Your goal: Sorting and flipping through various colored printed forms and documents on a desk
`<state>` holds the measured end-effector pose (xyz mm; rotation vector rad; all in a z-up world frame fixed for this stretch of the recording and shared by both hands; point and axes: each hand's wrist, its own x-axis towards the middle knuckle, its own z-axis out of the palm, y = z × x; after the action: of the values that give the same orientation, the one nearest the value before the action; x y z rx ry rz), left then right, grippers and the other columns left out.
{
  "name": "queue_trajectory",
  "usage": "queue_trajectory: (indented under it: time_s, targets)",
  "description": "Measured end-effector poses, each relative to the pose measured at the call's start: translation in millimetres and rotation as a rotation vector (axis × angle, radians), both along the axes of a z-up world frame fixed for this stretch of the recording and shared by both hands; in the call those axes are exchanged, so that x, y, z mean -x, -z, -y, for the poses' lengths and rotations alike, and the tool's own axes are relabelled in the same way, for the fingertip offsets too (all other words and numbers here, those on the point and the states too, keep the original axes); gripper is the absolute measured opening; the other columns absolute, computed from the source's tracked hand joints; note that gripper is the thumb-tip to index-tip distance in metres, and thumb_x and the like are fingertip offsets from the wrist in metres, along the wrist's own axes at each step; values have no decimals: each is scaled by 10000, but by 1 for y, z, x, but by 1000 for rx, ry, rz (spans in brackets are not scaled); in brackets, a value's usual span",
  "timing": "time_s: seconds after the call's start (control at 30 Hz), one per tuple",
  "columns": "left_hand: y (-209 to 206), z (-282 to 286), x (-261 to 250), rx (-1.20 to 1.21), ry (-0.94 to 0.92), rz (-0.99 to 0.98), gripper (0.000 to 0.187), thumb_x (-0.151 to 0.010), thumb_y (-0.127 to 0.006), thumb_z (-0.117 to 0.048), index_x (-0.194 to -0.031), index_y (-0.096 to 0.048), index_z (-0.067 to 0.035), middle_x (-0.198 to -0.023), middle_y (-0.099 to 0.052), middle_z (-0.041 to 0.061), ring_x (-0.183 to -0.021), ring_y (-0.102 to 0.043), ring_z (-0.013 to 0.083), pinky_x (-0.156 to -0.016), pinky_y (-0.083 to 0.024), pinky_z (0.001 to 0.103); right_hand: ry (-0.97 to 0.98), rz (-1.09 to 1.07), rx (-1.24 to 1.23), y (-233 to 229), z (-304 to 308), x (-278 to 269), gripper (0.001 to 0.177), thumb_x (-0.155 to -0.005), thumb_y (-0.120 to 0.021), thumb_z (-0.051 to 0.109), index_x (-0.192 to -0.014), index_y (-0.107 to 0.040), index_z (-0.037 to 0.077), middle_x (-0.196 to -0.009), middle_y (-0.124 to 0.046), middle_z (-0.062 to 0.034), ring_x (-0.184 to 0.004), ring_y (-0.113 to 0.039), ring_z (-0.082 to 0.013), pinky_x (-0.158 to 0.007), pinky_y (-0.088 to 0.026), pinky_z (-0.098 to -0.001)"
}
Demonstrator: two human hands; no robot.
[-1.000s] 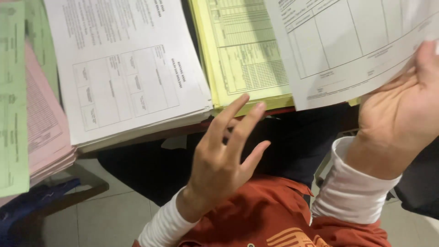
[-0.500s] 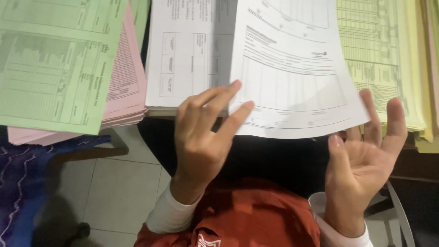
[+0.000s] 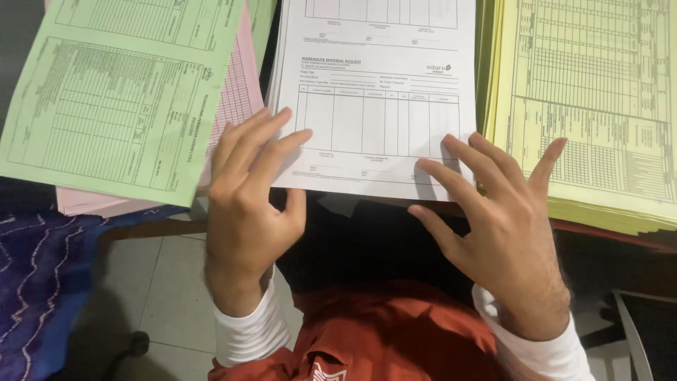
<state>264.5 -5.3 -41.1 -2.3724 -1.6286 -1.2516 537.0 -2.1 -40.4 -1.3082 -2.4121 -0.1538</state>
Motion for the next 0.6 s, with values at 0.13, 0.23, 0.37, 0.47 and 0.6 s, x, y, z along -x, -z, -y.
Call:
queue_trajectory:
  time_s: [0.13,0.23,0.37,0.47,0.6]
  targets:
    - [-6,6,4,158,2,-16,628,-784,-689,-171,-1393,-597,-49,-1496,-491,210,-1439,-415,421,-1212,-294,703,-13,-26,34,-2,-7,0,454,-909,-821,374,-1276,-696,138,-1416,-665,-199,-1328,-614,-437,-1085,-83,-914]
    - [-4,5,5,234,-40,-117,722,-811,-806,-398,-1436,-579,-118,-1554,-427,212,-1495,-313,432,-1205,-148,786,-8,-32,66,-5,-11,0,482,-903,-818,378,-1293,-688,126,-1428,-655,-223,-1343,-598,-458,-1082,-70,-918]
    - [-3,1,8,223,-25,-139,577,-906,-784,-382,-1381,-635,-90,-1465,-555,205,-1477,-350,405,-1188,-65,777,-49,-81,97,-6,-18,0,467,-900,-830,341,-1293,-691,130,-1451,-639,-205,-1350,-596,-433,-1097,-57,-901]
    - [-1,-2,10,209,-37,-151,457,-951,-734,-285,-1347,-659,-71,-1431,-600,199,-1449,-409,406,-1191,-73,764,-99,-203,112,-7,-17,-5,475,-906,-846,299,-1308,-678,109,-1498,-574,-205,-1363,-593,-419,-1156,-15,-862]
    - [1,-3,12,237,-16,-154,455,-961,-706,-275,-1365,-648,-75,-1450,-585,202,-1445,-420,412,-1204,-55,743,-53,-279,81,-5,-9,-47,474,-899,-862,263,-1302,-681,91,-1514,-593,-243,-1403,-580,-422,-1240,24,-797]
